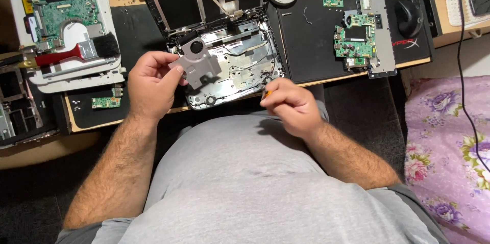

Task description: Removing a cooling fan and other small parts from a laptop chassis using a screwdriver.

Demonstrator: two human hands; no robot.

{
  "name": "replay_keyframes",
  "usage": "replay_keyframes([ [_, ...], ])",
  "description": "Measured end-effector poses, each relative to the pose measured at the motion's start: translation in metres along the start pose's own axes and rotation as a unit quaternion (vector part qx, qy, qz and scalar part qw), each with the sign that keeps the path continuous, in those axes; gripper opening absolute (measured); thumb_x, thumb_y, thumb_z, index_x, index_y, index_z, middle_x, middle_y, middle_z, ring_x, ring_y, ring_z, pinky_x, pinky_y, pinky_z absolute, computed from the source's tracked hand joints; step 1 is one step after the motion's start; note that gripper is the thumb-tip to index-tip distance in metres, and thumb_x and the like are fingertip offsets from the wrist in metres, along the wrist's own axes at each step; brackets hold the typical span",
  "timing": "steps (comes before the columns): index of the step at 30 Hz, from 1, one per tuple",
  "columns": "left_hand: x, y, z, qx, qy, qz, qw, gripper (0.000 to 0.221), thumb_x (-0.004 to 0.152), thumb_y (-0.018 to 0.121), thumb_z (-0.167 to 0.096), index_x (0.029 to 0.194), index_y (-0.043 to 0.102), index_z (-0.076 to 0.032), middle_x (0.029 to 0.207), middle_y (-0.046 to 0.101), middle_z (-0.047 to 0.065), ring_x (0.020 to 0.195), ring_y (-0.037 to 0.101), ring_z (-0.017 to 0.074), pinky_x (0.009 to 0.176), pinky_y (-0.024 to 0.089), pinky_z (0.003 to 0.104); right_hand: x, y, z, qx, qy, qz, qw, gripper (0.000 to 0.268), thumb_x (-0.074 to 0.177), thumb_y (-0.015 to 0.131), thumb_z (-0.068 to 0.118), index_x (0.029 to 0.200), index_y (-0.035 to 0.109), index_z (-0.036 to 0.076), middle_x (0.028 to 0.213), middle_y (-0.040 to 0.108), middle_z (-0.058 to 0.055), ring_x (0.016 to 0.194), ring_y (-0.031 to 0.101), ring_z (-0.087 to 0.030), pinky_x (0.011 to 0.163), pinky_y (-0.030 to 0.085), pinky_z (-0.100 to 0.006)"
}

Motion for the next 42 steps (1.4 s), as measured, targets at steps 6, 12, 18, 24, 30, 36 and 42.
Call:
replay_keyframes([
  [6,0.019,0.036,-0.019,-0.114,0.077,0.086,0.987,0.021,0.085,0.067,0.018,0.103,0.069,0.008,0.081,0.061,0.015,0.063,0.066,0.0178,0.057,0.062,0.032,0.041,-0.025,0.038,-0.133,-0.143,-0.039,0.980,0.025,0.088,0.059,-0.016,0.095,0.078,-0.002,0.090,0.059,-0.020,0.075,0.058,-0.024,0.073,0.051,-0.035],
  [12,0.028,0.042,-0.032,-0.129,0.137,0.139,0.972,0.020,0.083,0.066,0.020,0.099,0.069,0.008,0.078,0.058,0.014,0.062,0.061,0.0166,0.056,0.056,0.031,0.044,0.010,0.025,-0.364,-0.240,0.119,0.892,0.018,0.088,0.080,0.029,0.092,0.075,0.012,0.089,0.058,-0.012,0.077,0.057,-0.031,0.077,0.049,-0.047],
  [18,0.012,0.023,0.020,-0.164,0.099,0.129,0.973,0.016,0.081,0.068,0.017,0.096,0.068,0.010,0.077,0.058,0.017,0.062,0.060,0.0169,0.055,0.054,0.029,0.019,0.013,-0.027,-0.467,-0.216,0.133,0.847,0.010,0.093,0.076,0.025,0.096,0.071,0.018,0.094,0.058,-0.008,0.080,0.062,-0.029,0.073,0.052,-0.043],
  [24,0.001,0.003,0.023,-0.187,0.103,0.086,0.973,0.016,0.084,0.067,0.017,0.098,0.066,0.009,0.080,0.058,0.017,0.061,0.060,0.0151,0.056,0.054,0.028,0.006,0.000,-0.066,-0.487,-0.159,0.105,0.852,0.016,0.098,0.071,0.034,0.093,0.071,0.019,0.097,0.061,-0.007,0.087,0.063,-0.028,0.078,0.049,-0.043],
  [30,-0.003,0.001,0.045,-0.235,0.096,0.090,0.963,0.017,0.082,0.069,0.017,0.097,0.066,0.010,0.079,0.059,0.017,0.060,0.060,0.0151,0.055,0.054,0.028,0.024,-0.009,-0.085,-0.516,-0.121,0.091,0.843,0.010,0.091,0.079,0.031,0.090,0.071,0.024,0.095,0.059,-0.002,0.086,0.063,-0.025,0.081,0.049,-0.040],
  [36,0.000,-0.006,0.052,-0.246,0.055,0.076,0.965,0.019,0.082,0.069,0.017,0.100,0.066,0.010,0.080,0.058,0.015,0.063,0.061,0.0148,0.059,0.055,0.028,0.044,-0.007,-0.095,-0.514,-0.114,0.110,0.843,0.013,0.088,0.083,0.029,0.088,0.072,0.023,0.094,0.059,-0.003,0.085,0.064,-0.027,0.081,0.050,-0.042],
  [42,0.017,0.010,0.017,-0.238,0.034,0.073,0.968,0.020,0.085,0.068,0.014,0.105,0.066,0.008,0.078,0.058,0.009,0.066,0.062,0.0123,0.061,0.057,0.026,0.063,-0.003,-0.099,-0.495,-0.105,0.119,0.855,0.013,0.087,0.083,0.027,0.087,0.072,0.022,0.093,0.060,-0.005,0.087,0.065,-0.028,0.082,0.051,-0.042],
])
Point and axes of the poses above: each hand's wrist, its own x-axis towards the middle knuckle, its own y-axis out of the palm, z = x × y, the point moved 10 cm from there along x, towards the middle knuckle
